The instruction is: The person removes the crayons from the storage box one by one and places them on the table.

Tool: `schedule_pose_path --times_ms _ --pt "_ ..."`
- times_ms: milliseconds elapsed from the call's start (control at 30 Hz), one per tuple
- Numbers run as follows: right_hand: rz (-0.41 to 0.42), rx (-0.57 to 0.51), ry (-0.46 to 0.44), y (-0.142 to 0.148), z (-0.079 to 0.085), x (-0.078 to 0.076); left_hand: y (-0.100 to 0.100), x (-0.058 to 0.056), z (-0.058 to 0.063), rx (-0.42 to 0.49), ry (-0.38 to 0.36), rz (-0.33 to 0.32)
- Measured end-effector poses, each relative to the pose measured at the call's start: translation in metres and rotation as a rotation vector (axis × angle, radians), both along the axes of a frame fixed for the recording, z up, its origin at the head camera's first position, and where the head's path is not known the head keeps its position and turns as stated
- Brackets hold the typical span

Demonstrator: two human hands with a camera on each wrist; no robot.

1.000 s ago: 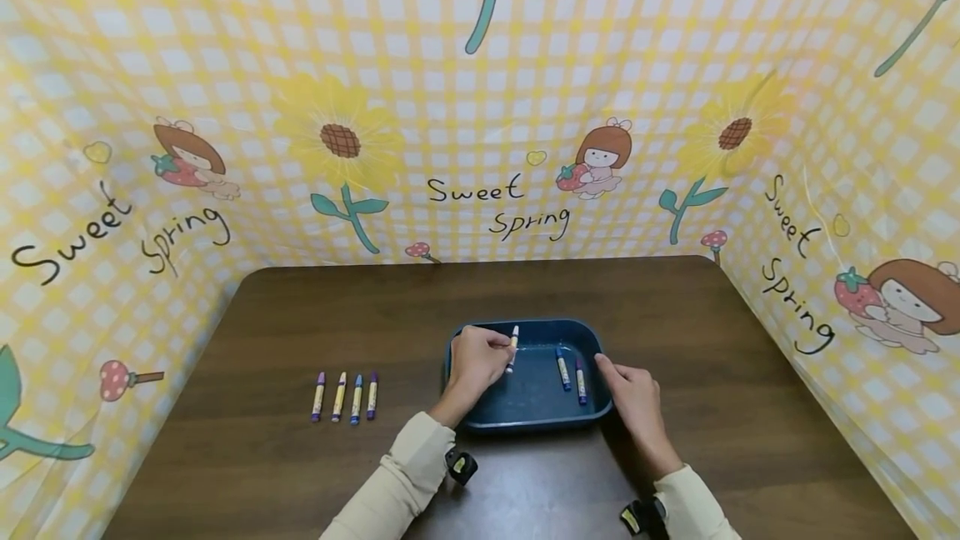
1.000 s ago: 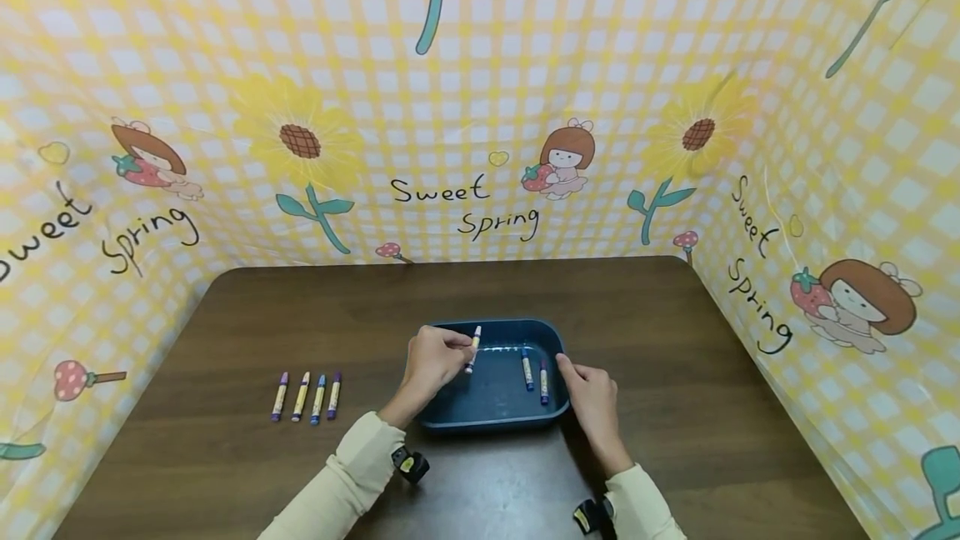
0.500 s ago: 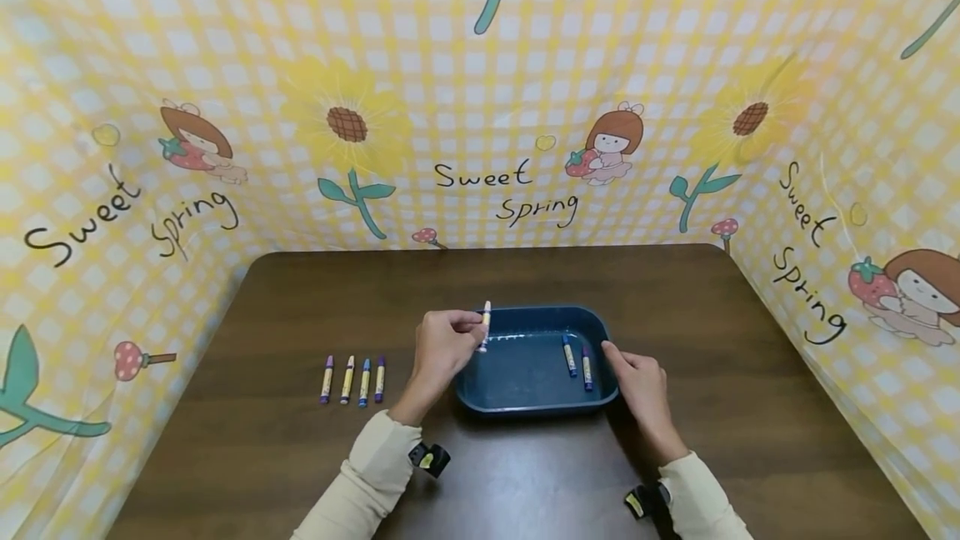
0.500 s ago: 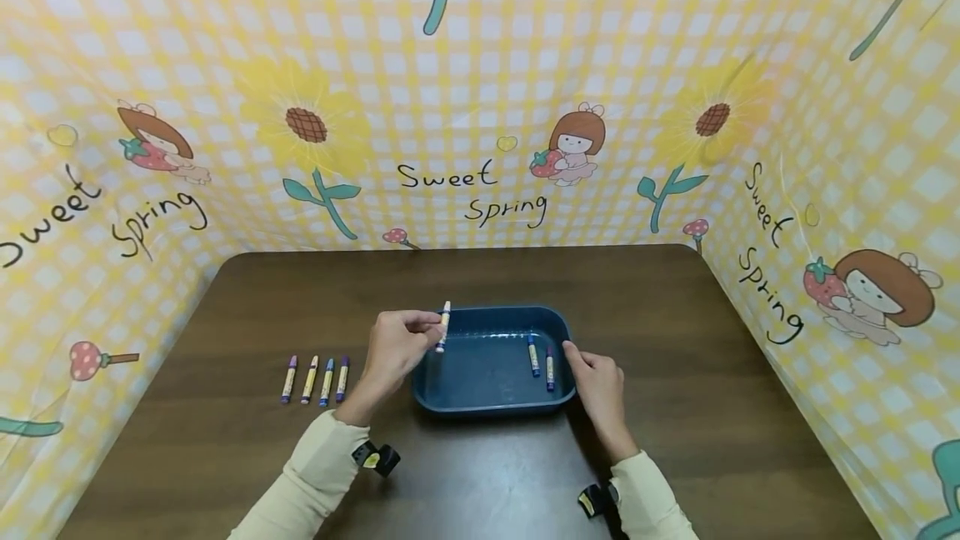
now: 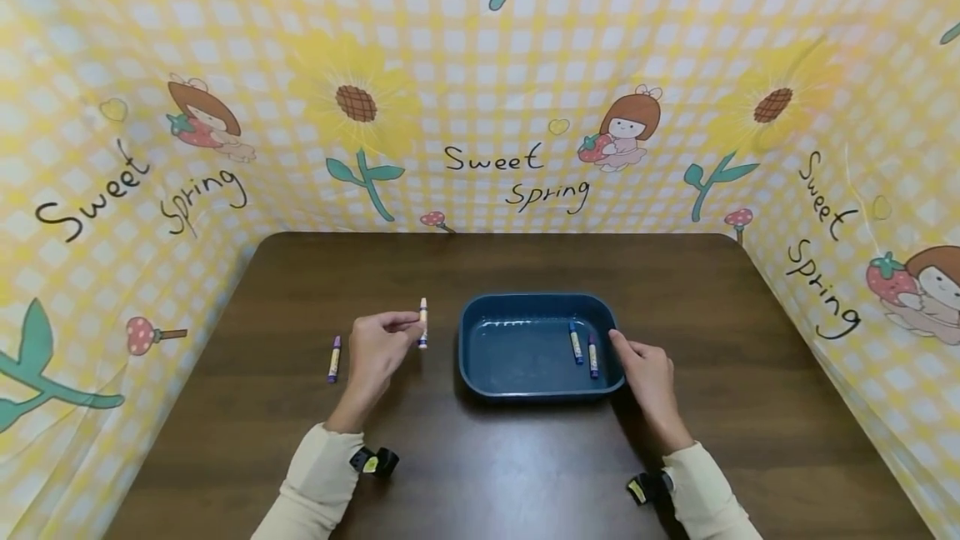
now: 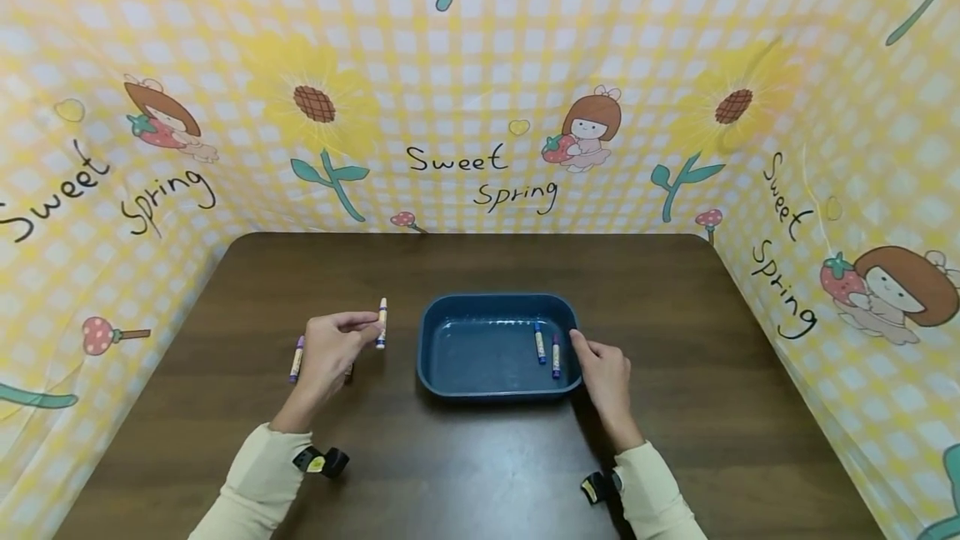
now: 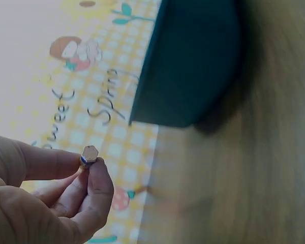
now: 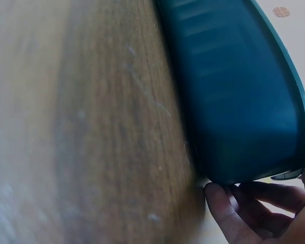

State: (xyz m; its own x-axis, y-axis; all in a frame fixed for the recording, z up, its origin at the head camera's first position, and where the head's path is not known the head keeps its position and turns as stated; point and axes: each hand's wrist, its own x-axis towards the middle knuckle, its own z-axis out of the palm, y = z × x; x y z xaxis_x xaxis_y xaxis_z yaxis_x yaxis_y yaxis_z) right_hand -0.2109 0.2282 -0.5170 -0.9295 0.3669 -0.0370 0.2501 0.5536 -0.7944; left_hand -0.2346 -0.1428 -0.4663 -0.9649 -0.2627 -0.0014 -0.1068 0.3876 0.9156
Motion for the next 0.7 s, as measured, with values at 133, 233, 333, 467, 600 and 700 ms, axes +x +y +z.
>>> schedule_pose_path --times_ms 133,233,333,467,600,700 --pt "0.003 0.001 0.004 0.000 0.002 0.000 -0.015 0.002 -0.005 0.004 -0.023 0.018" --pt "0.004 0.000 0.000 -0.001 0.003 0.000 -0.024 0.004 -0.009 -0.002 -0.051 0.031" --pt "0.003 0.004 0.004 -0.001 0.004 -0.001 -0.031 0.005 -0.011 -0.041 -0.075 0.039" --pt "0.002 0.008 0.006 -0.002 0.005 -0.002 -0.037 0.006 -0.014 -0.148 -0.078 0.034" --pt "0.001 0.004 0.004 -0.003 0.004 -0.002 -0.040 0.006 -0.016 -0.260 -0.052 0.017" --pt "-0.004 0.006 -0.007 -0.002 0.002 0.000 -0.039 0.005 -0.020 -0.329 -0.034 -0.017"
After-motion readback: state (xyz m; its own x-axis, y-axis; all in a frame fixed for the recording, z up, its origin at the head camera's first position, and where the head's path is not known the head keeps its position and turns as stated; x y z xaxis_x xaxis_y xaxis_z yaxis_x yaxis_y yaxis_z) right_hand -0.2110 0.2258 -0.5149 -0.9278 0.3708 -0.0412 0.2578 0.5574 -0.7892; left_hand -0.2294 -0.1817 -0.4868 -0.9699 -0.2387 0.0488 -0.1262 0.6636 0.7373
